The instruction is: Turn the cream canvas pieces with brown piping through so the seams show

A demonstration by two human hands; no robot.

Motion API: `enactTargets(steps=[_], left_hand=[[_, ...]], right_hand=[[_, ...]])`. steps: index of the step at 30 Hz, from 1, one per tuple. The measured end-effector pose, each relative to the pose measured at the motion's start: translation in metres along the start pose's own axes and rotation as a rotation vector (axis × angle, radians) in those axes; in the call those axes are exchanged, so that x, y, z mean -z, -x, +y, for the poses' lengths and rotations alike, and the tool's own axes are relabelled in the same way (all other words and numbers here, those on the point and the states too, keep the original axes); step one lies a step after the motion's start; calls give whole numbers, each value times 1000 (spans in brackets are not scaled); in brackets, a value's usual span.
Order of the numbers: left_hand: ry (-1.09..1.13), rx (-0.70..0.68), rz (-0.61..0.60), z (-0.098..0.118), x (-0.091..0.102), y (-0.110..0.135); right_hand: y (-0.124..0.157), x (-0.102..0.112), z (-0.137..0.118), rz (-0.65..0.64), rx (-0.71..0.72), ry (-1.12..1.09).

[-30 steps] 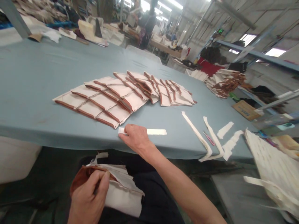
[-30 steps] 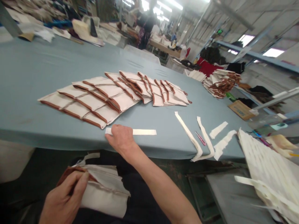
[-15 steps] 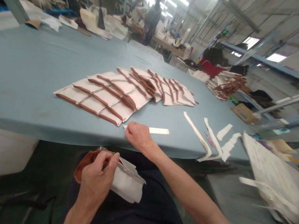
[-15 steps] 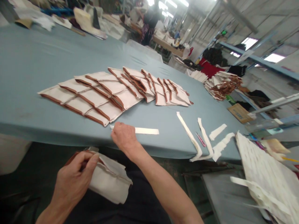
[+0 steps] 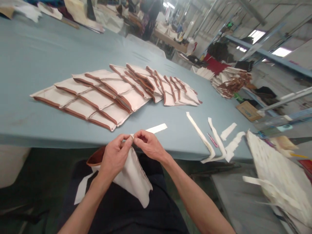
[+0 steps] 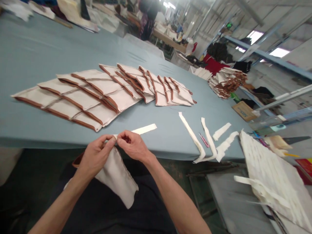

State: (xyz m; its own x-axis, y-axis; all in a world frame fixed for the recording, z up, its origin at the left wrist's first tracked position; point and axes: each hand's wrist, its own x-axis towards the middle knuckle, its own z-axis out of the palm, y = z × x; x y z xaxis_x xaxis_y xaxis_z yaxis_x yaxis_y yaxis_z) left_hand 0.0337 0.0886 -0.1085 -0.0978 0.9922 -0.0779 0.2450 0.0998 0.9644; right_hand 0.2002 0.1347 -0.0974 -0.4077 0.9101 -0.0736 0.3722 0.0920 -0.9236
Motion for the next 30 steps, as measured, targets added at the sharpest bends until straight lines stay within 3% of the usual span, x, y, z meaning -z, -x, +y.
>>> enactTargets(steps=[6,15,21,30], left_hand=[[39,48,-22,8,-7,1],[-60,37,24,9,-10,2],[-111,53,16,9,-9,4],[-148,95,26,9,-11,3]], right_hand=[[3,7,5,-14,-16,-94],[6,17,-4,11,-74,-50],[4,17,4,-64,-149,-185],[-2,18,12,-33,-218,-307]])
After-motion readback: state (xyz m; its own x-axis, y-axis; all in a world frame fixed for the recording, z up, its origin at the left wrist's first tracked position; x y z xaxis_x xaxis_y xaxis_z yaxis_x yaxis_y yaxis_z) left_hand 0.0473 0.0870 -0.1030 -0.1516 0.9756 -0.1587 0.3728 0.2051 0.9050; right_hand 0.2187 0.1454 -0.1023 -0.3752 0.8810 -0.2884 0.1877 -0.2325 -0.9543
